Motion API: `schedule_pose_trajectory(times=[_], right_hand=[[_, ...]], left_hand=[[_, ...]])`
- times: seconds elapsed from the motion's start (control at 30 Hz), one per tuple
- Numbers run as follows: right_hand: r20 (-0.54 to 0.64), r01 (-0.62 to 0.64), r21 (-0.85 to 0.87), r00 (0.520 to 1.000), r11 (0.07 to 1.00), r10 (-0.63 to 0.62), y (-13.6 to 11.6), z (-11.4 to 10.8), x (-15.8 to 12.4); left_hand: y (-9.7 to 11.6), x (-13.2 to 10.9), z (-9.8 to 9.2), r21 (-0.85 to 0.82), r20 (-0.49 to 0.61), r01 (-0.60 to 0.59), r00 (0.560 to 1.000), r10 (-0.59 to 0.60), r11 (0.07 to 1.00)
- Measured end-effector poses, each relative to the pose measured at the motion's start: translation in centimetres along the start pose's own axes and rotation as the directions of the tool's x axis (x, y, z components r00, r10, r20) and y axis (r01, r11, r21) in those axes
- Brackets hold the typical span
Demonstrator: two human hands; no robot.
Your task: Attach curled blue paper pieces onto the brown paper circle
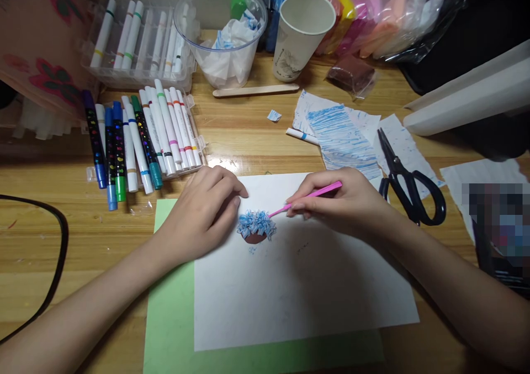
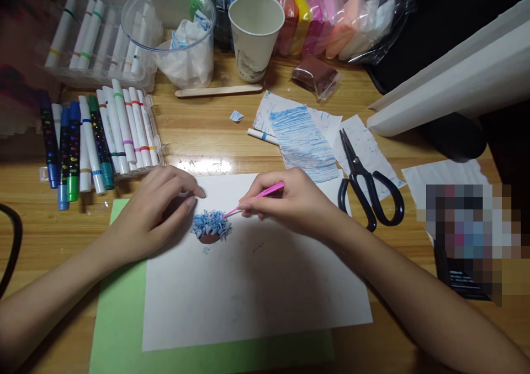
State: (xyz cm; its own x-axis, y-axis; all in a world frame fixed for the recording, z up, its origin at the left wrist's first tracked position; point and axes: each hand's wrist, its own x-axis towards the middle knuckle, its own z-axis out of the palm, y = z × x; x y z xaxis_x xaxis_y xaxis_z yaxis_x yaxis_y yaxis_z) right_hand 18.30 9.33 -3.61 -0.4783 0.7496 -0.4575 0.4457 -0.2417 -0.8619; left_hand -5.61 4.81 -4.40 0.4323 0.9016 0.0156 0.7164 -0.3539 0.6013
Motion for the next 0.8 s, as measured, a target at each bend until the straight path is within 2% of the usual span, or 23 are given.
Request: schedule_pose_trajectory(times=[0.17, 0.3, 0.6, 0.8], right_hand=[[-0.078, 0.045, -0.065, 0.996, 0.997, -0.050, 0.2, 0.7, -0.1], [-0.128, 0.025, -0.099, 0.991, 0.995, -0.038, 0.4, 1.1, -0.2], [-0.127, 0.038, -0.021, 0.991, 0.999, -0.041, 0.2, 1.0, -0.2], [-0.177, 0.013, -0.079, 0.984, 0.997, -0.027, 0.5, 1.7, -0.5]], left_hand=[[0.0, 0.0, 0.0, 0.006, 0.005, 0.004, 1.000, -0.004, 1.000], [0.0, -0.1, 0.0, 0.010, 0.005, 0.003, 1.000, -0.003, 1.000], [0.0, 0.0, 0.0, 0.012, 0.010, 0.010, 1.000, -0.010, 1.000], [0.0, 0.0, 0.0, 0.013, 0.012, 0.016, 1.000, -0.016, 1.000]])
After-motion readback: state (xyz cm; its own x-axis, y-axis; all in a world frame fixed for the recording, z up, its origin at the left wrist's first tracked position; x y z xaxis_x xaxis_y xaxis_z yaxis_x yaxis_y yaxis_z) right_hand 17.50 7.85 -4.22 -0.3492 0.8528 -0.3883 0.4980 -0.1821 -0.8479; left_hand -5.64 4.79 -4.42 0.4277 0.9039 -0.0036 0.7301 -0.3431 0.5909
